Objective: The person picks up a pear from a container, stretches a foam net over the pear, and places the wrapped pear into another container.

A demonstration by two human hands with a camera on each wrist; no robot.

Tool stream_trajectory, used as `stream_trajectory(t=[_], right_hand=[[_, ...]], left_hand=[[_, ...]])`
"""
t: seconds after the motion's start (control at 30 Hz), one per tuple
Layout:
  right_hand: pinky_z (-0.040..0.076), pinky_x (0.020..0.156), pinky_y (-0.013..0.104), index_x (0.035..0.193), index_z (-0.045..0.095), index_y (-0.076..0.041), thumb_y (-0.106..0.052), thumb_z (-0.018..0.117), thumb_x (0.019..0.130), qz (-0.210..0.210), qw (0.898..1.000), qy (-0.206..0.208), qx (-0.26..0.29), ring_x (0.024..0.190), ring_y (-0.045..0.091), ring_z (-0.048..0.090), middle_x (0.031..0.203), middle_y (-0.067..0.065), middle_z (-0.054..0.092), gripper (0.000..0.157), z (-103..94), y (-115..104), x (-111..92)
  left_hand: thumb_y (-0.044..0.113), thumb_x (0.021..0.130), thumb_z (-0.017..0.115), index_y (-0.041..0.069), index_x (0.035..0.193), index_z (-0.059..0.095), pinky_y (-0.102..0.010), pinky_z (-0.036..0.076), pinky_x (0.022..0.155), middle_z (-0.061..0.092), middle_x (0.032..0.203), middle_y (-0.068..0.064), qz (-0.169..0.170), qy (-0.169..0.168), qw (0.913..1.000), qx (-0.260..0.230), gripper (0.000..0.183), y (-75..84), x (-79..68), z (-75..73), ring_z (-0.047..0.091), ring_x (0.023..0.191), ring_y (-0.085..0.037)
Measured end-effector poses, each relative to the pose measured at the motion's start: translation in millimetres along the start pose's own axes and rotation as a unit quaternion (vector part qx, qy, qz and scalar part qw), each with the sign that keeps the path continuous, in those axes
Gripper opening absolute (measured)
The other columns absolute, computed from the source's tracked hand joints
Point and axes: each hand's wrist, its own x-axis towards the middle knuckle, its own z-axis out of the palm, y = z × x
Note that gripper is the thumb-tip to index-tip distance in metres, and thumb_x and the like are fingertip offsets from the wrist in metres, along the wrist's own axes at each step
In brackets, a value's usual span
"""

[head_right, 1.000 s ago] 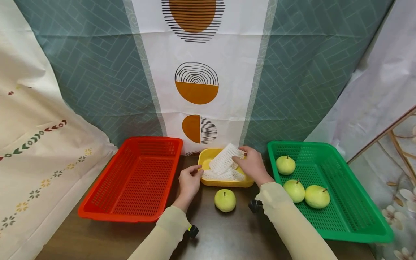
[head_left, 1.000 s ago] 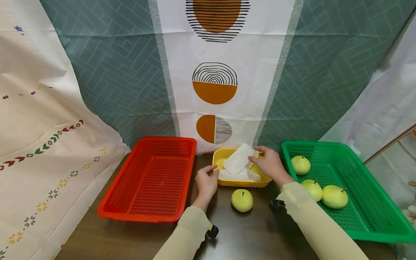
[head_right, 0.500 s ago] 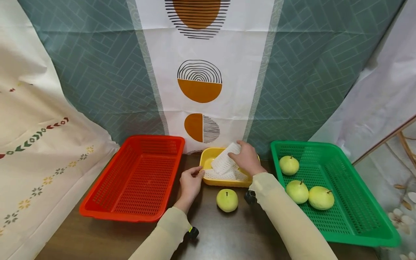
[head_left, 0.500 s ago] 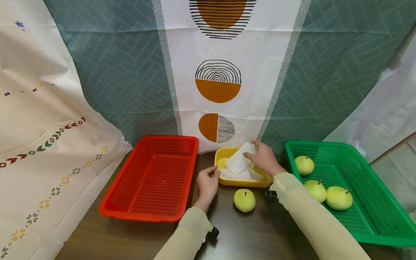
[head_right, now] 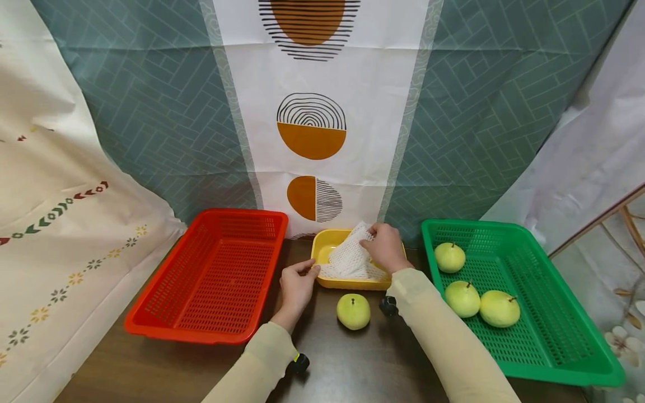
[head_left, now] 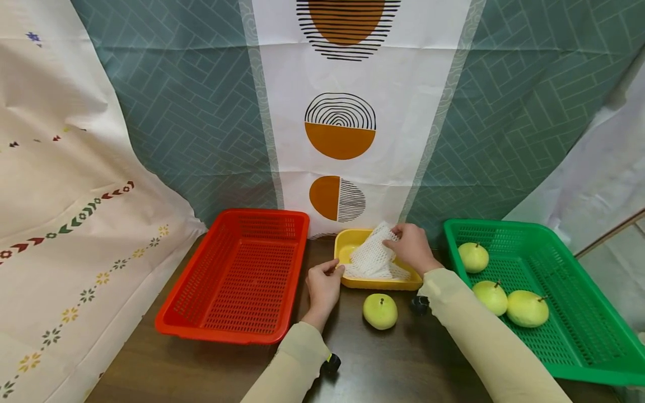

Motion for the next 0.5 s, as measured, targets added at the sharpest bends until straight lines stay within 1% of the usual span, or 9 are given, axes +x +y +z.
stream_trajectory(t=[0.07,0.2,0.37,0.5], right_hand=[[0.050,0.076,0.032,0.108,0.061,-0.008,-0.026,0.069,0.085,0.000,1.000,0.003,0.000,0.087,0.023,0.051,0.098,0.008,0.060,0.031,-0.3,2,-1],[0.051,0.071,0.029,0.105,0.063,-0.010,-0.026,0.067,0.087,0.005,1.000,0.007,0.007,0.084,0.022,0.052,0.097,0.007,0.062,0.025,-2.8,4,-3],[0.050,0.066,0.027,0.106,0.065,-0.009,-0.030,0.064,0.089,0.009,1.000,0.016,0.017,0.082,0.022,0.053,0.097,0.008,0.063,0.027,-9.9,3,-8],[0.049,0.061,0.026,0.103,0.066,-0.008,-0.034,0.062,0.089,0.003,1.000,0.024,0.018,0.079,0.022,0.055,0.096,0.008,0.065,0.029,-16.7,2,-11]], left_hand=[[0.018,0.077,0.076,0.012,0.098,0.075,-0.029,0.051,0.069,0.071,0.083,0.000,-0.002,0.000,1.0000,0.000,0.021,-0.6,-0.4,-0.5,0.060,0.073,-0.012],[0.019,0.078,0.076,0.013,0.098,0.075,-0.029,0.051,0.069,0.071,0.084,0.000,-0.007,-0.002,1.0000,0.004,0.021,-2.0,-0.4,-1.2,0.061,0.074,-0.012],[0.021,0.078,0.076,0.015,0.098,0.075,-0.029,0.051,0.070,0.071,0.085,0.002,-0.013,-0.003,0.9999,-0.001,0.021,-1.9,-0.3,-1.0,0.061,0.074,-0.012],[0.021,0.078,0.076,0.016,0.098,0.075,-0.029,0.051,0.069,0.071,0.085,0.002,-0.011,-0.001,0.9999,-0.007,0.021,-1.9,0.0,-0.2,0.060,0.074,-0.012]])
